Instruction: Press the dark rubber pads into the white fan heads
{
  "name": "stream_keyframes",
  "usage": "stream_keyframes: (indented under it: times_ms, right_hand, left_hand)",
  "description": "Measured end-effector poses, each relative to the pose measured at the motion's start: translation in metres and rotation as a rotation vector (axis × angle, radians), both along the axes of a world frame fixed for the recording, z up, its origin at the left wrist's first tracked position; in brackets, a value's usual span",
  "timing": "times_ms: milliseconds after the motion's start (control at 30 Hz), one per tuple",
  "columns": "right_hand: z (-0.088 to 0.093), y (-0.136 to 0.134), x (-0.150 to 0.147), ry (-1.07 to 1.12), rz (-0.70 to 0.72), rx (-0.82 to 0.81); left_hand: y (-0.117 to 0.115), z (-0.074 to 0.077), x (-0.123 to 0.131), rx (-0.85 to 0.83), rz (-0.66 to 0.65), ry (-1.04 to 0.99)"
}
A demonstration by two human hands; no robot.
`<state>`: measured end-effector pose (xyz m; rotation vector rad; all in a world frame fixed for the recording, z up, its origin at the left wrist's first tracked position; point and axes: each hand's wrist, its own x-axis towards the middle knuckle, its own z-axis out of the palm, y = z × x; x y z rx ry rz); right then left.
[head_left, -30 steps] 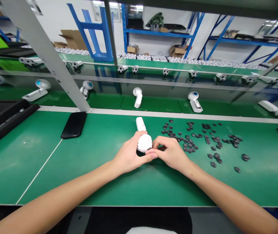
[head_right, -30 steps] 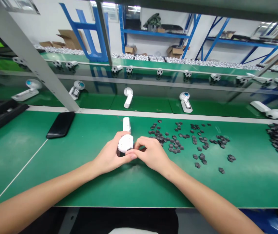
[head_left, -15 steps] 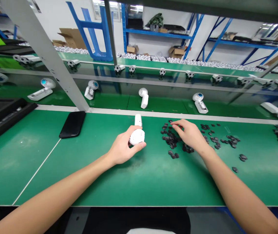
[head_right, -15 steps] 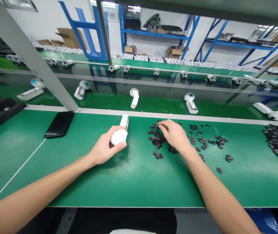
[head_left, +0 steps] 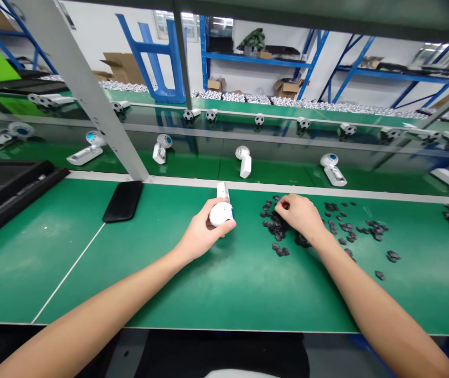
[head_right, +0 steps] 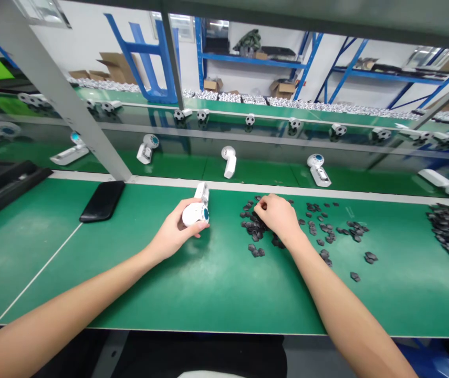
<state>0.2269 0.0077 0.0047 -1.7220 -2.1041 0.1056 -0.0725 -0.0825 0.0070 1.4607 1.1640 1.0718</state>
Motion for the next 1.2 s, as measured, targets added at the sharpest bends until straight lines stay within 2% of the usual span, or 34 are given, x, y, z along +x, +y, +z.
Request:
stream_keyframes:
  times_ms: [67,133,233,300,367,433,567,667,1000,1200]
  right_hand:
    - [0.003,-0.006,-0.005,0.058,0.049,0.024]
    - [0.009,-0.018,-0.015,0.226,0.123,0.011]
    - [0.019,-0.047,-0.036,0.645,0.220,-0.149]
    - [0.024,-0.068,-0.050,0.832,0.295,-0.255]
    - [0.027,-0.084,-0.061,0.901,0.374,-0.319]
    - [0.026,-0.093,-0.069,0.926,0.418,-0.362]
    - [0.016,-0.097,-0.075,1.019,0.387,-0.389]
    - [0.011,-0.097,-0.078,1.036,0.368,-0.354]
    - [0.014,-0.101,-0.078,0.748,0.421,-0.156]
    - [0.010,-0.099,-0.077,0.699,0.397,-0.216]
  left_hand:
    - [0.000,-0.003,0.002,0.023,-0.020,-0.035]
    - [-0.003,-0.004,0.003,0.063,-0.041,0.002]
    - [-0.009,-0.004,0.005,0.176,-0.034,0.137]
    - [-0.012,-0.003,0.007,0.293,-0.036,0.214]
    - [-0.016,-0.003,0.011,0.367,-0.068,0.241]
    - [-0.018,-0.002,0.015,0.370,-0.097,0.233]
    - [-0.021,-0.001,0.019,0.369,-0.102,0.225]
    - [-0.022,0.000,0.019,0.391,-0.114,0.227]
    - [-0.026,-0.002,0.020,0.294,-0.124,0.303]
    - [-0.028,-0.003,0.023,0.335,-0.089,0.296]
